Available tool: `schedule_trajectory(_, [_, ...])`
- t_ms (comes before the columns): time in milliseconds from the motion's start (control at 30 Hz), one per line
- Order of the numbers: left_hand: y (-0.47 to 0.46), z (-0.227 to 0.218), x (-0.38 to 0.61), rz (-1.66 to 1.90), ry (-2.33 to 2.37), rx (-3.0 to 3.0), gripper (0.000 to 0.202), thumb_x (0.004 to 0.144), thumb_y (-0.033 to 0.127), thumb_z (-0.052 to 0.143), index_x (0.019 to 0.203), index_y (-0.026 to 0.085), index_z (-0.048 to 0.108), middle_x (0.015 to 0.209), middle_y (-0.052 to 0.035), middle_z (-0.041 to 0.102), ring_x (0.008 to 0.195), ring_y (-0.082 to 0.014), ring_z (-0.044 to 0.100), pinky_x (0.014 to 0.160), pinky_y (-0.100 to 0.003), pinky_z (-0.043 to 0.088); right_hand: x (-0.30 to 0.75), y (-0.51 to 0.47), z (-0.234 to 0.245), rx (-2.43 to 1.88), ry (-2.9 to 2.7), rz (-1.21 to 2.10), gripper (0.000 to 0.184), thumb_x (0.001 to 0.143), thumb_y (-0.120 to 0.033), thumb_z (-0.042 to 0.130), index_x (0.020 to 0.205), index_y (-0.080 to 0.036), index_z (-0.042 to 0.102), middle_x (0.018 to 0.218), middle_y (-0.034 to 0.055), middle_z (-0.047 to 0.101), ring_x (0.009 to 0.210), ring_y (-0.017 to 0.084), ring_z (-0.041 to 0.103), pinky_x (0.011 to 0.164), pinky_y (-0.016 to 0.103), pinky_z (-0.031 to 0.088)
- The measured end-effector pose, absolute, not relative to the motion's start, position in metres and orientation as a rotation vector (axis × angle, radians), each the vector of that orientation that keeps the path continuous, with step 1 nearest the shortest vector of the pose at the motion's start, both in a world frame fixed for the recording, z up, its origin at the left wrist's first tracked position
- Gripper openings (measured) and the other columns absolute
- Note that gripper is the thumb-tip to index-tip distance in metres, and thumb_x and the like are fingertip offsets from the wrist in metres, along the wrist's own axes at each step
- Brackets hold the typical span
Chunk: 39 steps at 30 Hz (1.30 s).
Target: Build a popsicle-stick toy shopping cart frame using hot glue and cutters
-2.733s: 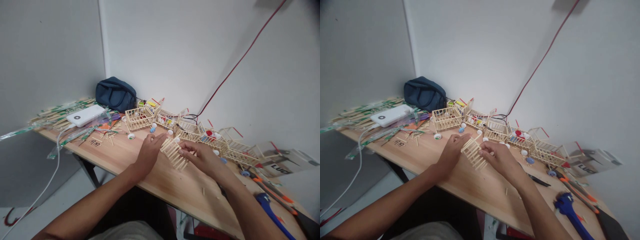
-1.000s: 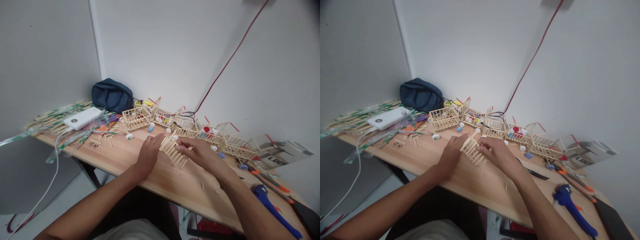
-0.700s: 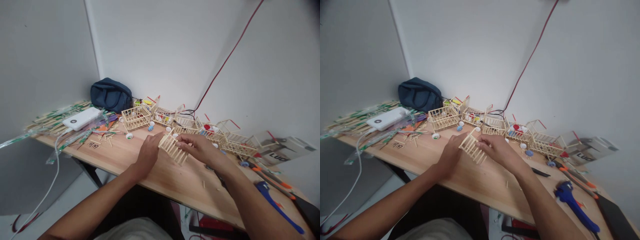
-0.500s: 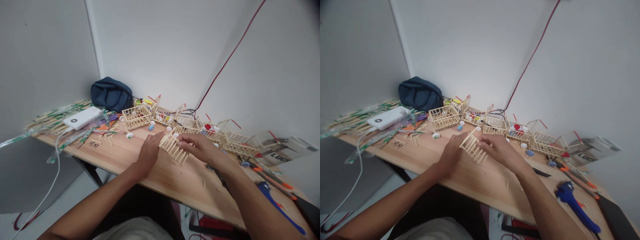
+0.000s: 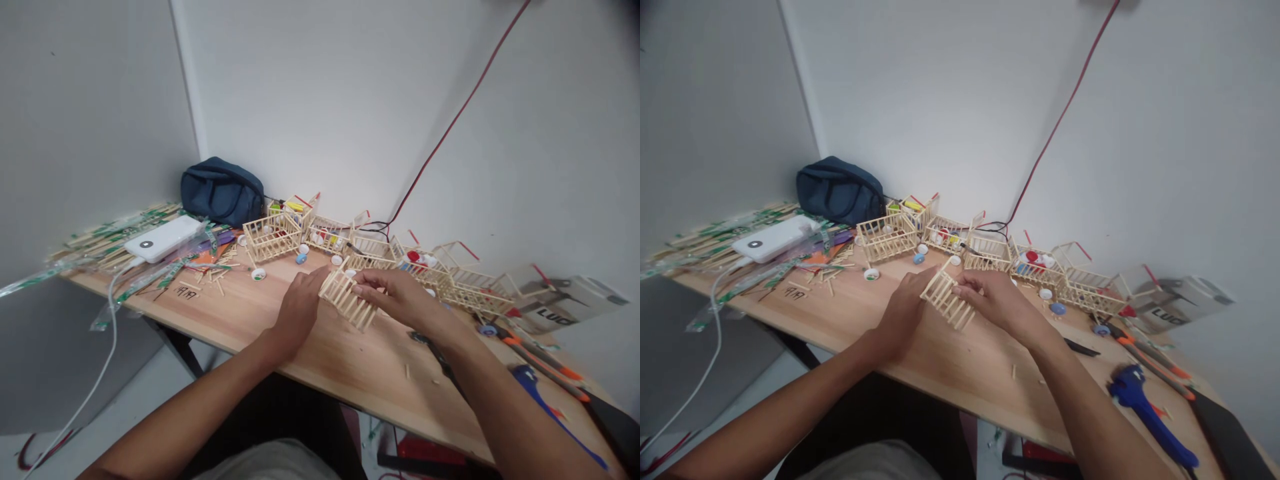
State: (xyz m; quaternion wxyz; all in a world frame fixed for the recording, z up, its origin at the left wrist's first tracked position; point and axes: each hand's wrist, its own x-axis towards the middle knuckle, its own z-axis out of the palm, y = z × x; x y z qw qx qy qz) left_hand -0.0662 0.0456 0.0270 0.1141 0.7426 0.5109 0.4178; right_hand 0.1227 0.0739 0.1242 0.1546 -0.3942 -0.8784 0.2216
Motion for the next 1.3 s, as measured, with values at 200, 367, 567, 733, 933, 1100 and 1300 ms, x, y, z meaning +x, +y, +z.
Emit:
schedule_trajectory(200, [0.0454,0.0270,-0.0662,1.198,1.510,2.158,0.051,0.090,0.004,0.029,0.137,0.014,0.048,0.137,-0.0101,0.058,0.118,-0.0198,0.053,0.100,-0.035,0.040,0.1216,0.0722,0.1229,-1.151,-2.492,0.609,0.030,0.091,-0.041,0.049,0.074,-0.018,0.058,0.066,-0.0014,0.052,0.062,0.012,0.045,0.059,0.024,0.032])
schedule_trajectory(367, [0.0471,0.0222,-0.0663,1.216,1.497,2.139,0.052,0.091,0.006,0.030,0.138,0.016,0.047,0.136,-0.0086,0.058,0.115,-0.0206,0.053,0.097,-0.036,0.042,0.1220,0.0722,0.1211,-1.177,-2.488,0.613,0.029,0.091,-0.039,0.050,0.072,-0.018,0.056,0.064,-0.0020,0.053,0.061,0.011,0.045,0.058,0.023,0.031])
schedule_trajectory(567, [0.0490,0.0194,-0.0656,1.229,1.511,2.167,0.052,0.090,0.005,0.032,0.138,0.016,0.048,0.134,-0.0096,0.059,0.112,-0.0211,0.054,0.095,-0.035,0.043,0.1227,0.0729,0.1223,-1.178,-2.494,0.608,0.028,0.090,-0.038,0.050,0.073,-0.018,0.059,0.065,-0.0019,0.053,0.061,0.012,0.045,0.058,0.023,0.032])
schedule_trajectory(733, [0.0492,0.0194,-0.0650,1.201,1.541,2.185,0.052,0.091,0.006,0.030,0.139,0.015,0.047,0.134,-0.0094,0.059,0.107,-0.0223,0.054,0.095,-0.037,0.043,0.1224,0.0718,0.1235,-1.168,-2.489,0.610,0.029,0.091,-0.039,0.049,0.074,-0.018,0.060,0.065,-0.0018,0.053,0.062,0.012,0.046,0.059,0.023,0.032])
schedule_trajectory(933, [0.0485,0.0211,-0.0635,1.155,1.584,2.198,0.053,0.091,0.004,0.030,0.140,0.014,0.046,0.136,-0.0081,0.058,0.107,-0.0225,0.052,0.097,-0.037,0.043,0.1209,0.0711,0.1263,-1.152,-2.502,0.605,0.028,0.089,-0.037,0.048,0.072,-0.017,0.059,0.064,-0.0015,0.052,0.061,0.011,0.045,0.058,0.023,0.032])
schedule_trajectory(1100, [0.0472,0.0231,-0.0634,1.131,1.599,2.200,0.052,0.091,0.004,0.031,0.139,0.015,0.047,0.138,-0.0086,0.056,0.107,-0.0218,0.052,0.099,-0.037,0.042,0.1216,0.0717,0.1254,-1.143,-2.512,0.591,0.027,0.089,-0.036,0.049,0.073,-0.017,0.059,0.064,-0.0018,0.052,0.060,0.011,0.045,0.058,0.023,0.032])
schedule_trajectory(1300, [0.0468,0.0217,-0.0634,1.141,1.593,2.206,0.053,0.091,0.005,0.031,0.139,0.018,0.046,0.140,-0.0085,0.055,0.109,-0.0214,0.053,0.099,-0.038,0.042,0.1228,0.0706,0.1250,-1.148,-2.509,0.592,0.028,0.090,-0.036,0.048,0.073,-0.017,0.060,0.065,-0.0014,0.053,0.062,0.011,0.046,0.059,0.023,0.032])
